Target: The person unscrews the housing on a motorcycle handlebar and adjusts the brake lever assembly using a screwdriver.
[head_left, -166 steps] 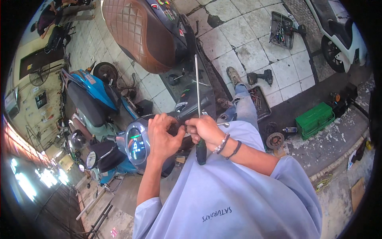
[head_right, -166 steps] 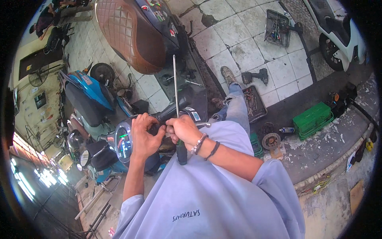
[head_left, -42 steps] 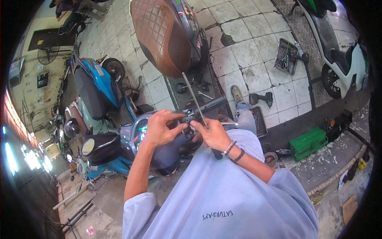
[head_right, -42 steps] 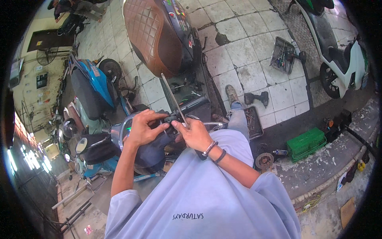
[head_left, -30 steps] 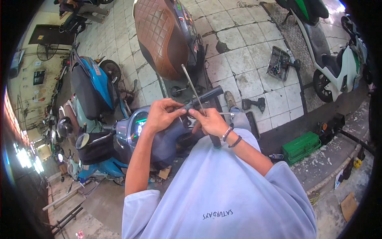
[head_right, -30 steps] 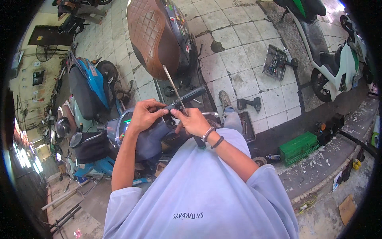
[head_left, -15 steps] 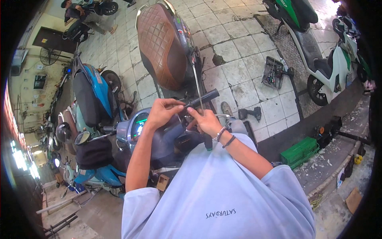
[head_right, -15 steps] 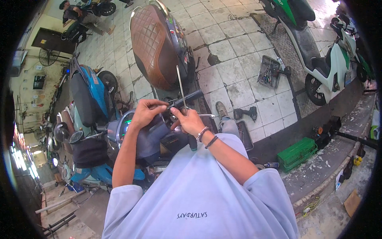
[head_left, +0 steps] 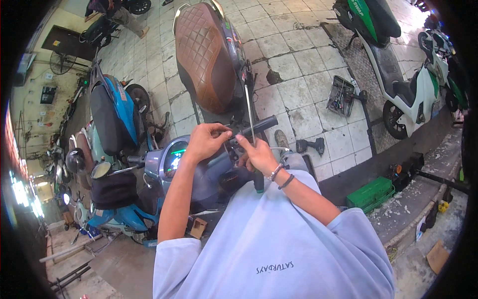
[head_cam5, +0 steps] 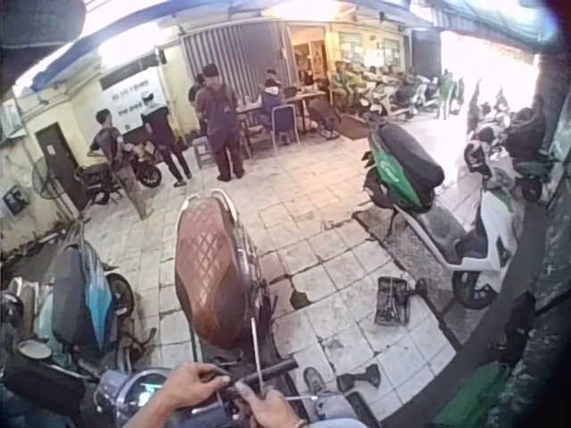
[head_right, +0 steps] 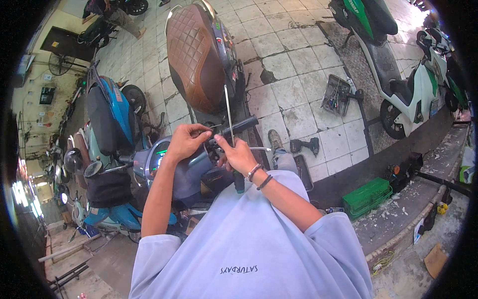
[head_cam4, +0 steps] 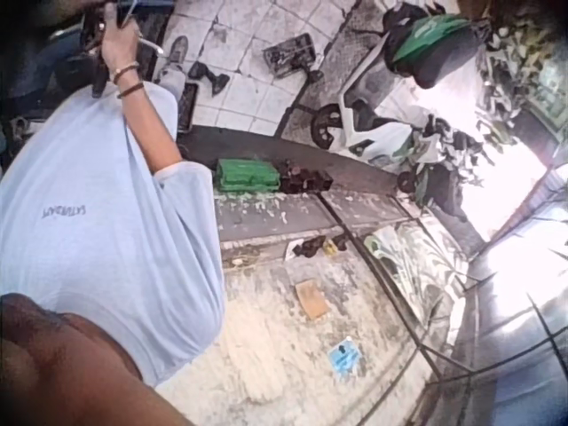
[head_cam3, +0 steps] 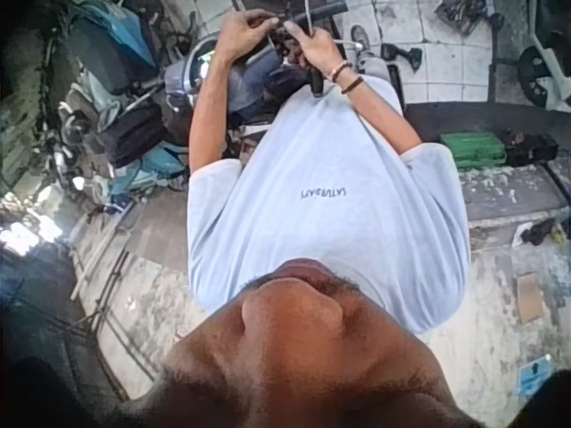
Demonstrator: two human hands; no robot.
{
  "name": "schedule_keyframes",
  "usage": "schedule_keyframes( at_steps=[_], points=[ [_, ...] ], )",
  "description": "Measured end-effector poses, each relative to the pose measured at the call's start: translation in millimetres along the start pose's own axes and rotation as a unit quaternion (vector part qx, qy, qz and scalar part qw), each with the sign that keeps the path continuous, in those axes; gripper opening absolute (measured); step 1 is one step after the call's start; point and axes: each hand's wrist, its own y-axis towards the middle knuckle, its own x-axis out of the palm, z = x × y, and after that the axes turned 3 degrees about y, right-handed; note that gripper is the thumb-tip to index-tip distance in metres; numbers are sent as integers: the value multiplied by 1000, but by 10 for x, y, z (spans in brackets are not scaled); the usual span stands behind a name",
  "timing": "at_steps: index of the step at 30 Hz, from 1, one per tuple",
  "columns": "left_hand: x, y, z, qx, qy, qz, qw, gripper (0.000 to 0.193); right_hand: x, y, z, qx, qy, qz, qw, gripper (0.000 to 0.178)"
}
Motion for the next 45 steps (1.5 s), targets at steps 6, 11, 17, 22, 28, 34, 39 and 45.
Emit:
schedule_keyframes(
  at_steps=[6,11,17,22,28,34,39,45],
  points=[
    [-52,-46,28,-11,-17,-38,999,30,-12,-105,-51,-11,0,-26,1000,67],
    [-150,-46,122,0,-21,-77,997,28,-86,55,-29,54,-22,-6,998,66],
    [-308,-103,129,7,-5,-143,990,40,59,-179,-143,8,-37,27,999,77],
    [-260,-101,76,-2,8,-71,997,44,23,30,-221,34,-70,9,997,84],
    [-215,-43,-11,-41,12,-22,999,43,-225,-58,-285,-7,-133,5,991,61],
    [-211,-62,59,-22,39,-28,999,44,-440,-53,-523,-189,-224,103,951,26],
    [-99,-43,-25,21,57,17,998,44,-368,11,-850,-276,-361,19,891,47],
    [-182,-60,82,-42,82,-42,995,46,-268,207,-770,-283,-463,-111,832,59]
  ],
)
